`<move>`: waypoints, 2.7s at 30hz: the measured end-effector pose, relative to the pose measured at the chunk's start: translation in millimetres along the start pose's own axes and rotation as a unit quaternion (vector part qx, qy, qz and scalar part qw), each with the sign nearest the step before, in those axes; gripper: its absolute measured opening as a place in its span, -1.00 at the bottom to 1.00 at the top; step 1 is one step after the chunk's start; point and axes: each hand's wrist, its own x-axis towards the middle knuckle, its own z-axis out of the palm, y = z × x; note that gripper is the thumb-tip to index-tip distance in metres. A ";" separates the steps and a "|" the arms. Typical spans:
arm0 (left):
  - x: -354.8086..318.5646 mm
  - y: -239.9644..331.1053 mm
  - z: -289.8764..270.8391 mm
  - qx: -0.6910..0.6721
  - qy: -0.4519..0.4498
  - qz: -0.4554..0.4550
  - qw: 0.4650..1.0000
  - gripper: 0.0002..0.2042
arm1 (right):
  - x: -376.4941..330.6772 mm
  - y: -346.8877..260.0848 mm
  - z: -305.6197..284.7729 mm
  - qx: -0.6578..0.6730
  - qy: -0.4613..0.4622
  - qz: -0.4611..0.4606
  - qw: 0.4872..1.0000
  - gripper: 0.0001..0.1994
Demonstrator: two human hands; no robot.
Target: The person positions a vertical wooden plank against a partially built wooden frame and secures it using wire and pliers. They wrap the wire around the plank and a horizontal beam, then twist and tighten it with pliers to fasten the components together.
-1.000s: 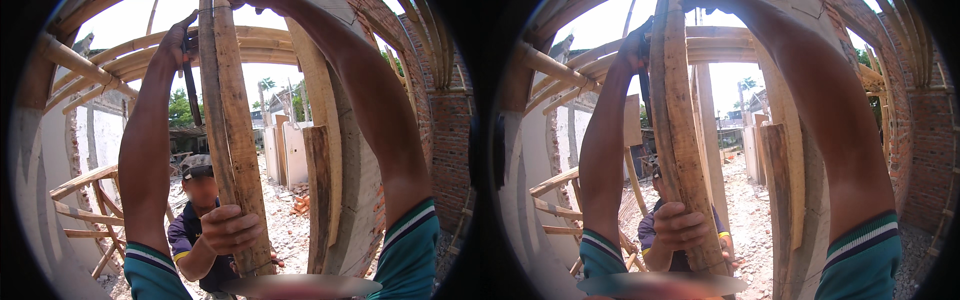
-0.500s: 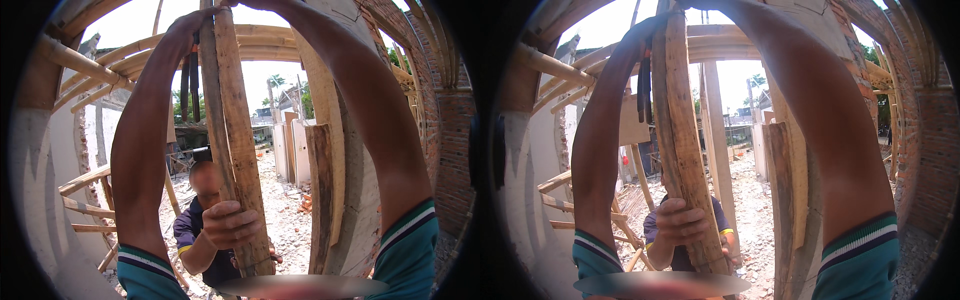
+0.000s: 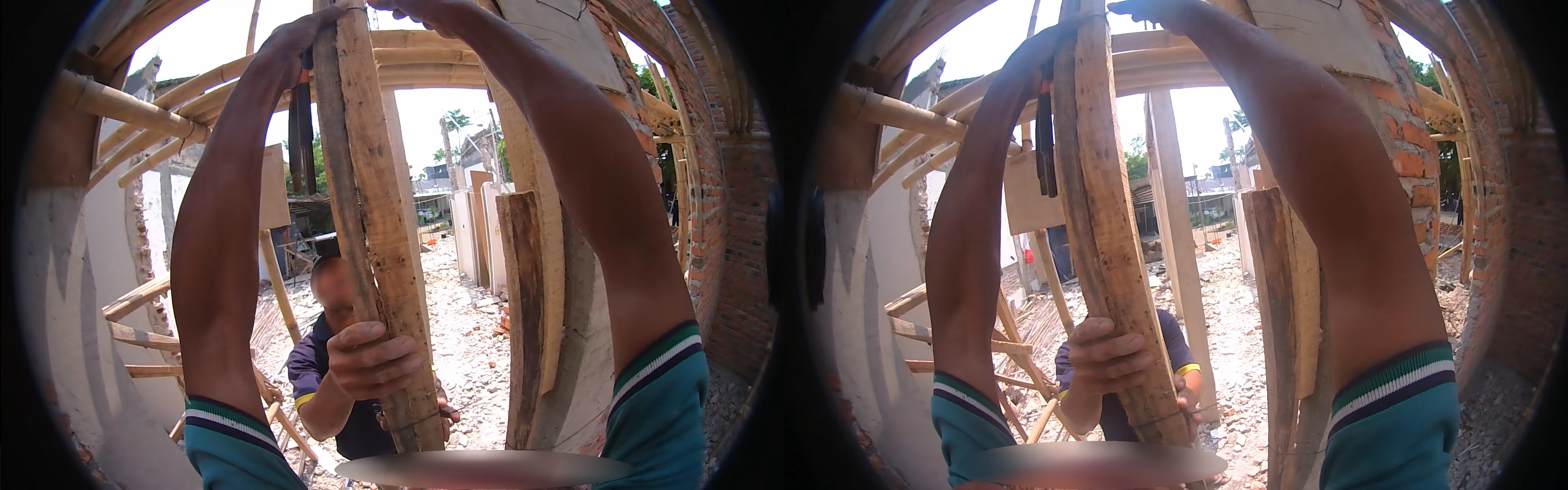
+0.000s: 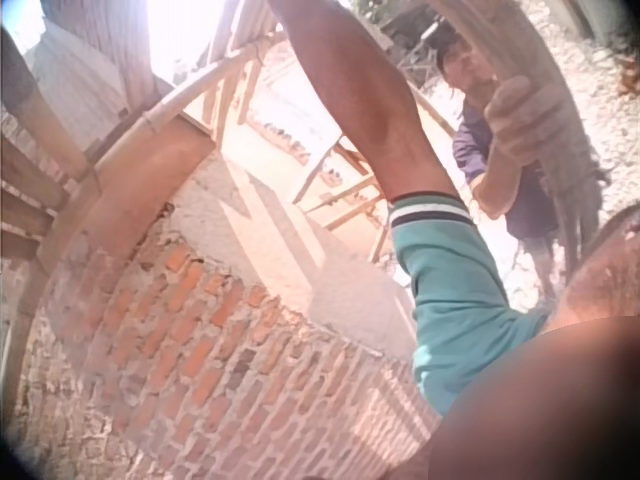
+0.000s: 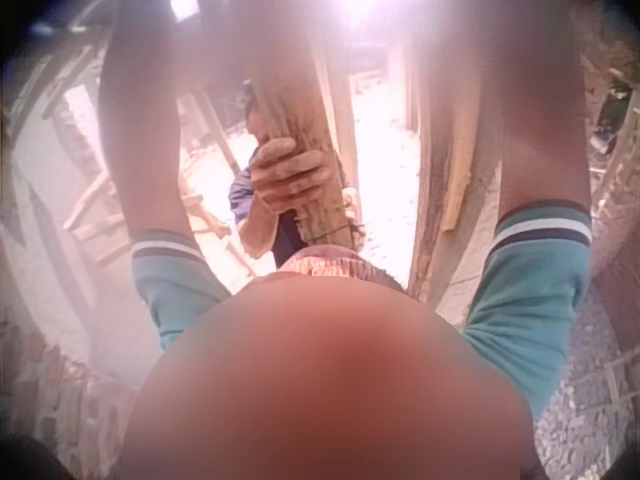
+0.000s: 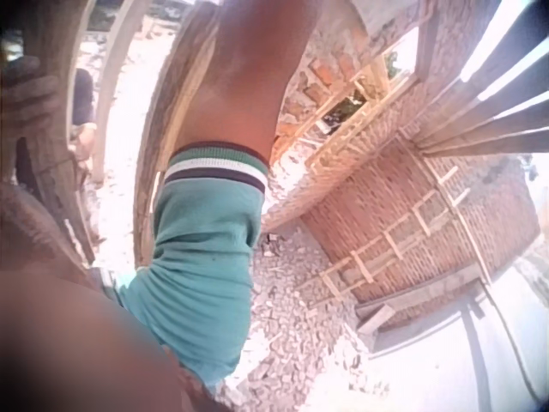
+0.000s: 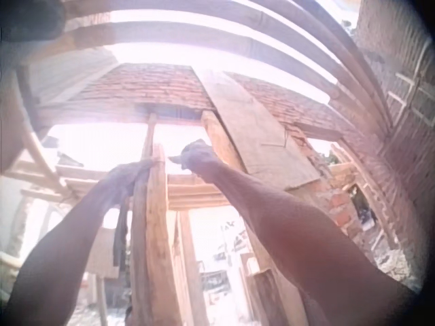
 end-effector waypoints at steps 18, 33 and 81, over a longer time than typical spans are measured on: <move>-16.2 6.6 9.5 -0.023 0.039 0.016 0.999 -0.32 | -14.7 1.8 5.5 -0.249 0.115 -0.233 0.933 -0.84; -39.9 20.4 20.1 -0.080 0.054 0.061 0.993 -0.71 | -17.2 -79.3 -23.1 -0.347 -0.074 -0.148 0.923 -0.73; -1.5 35.5 25.8 0.551 0.145 0.463 0.679 -0.87 | -142.4 -2.5 -103.7 -0.524 0.120 -0.195 0.820 -0.72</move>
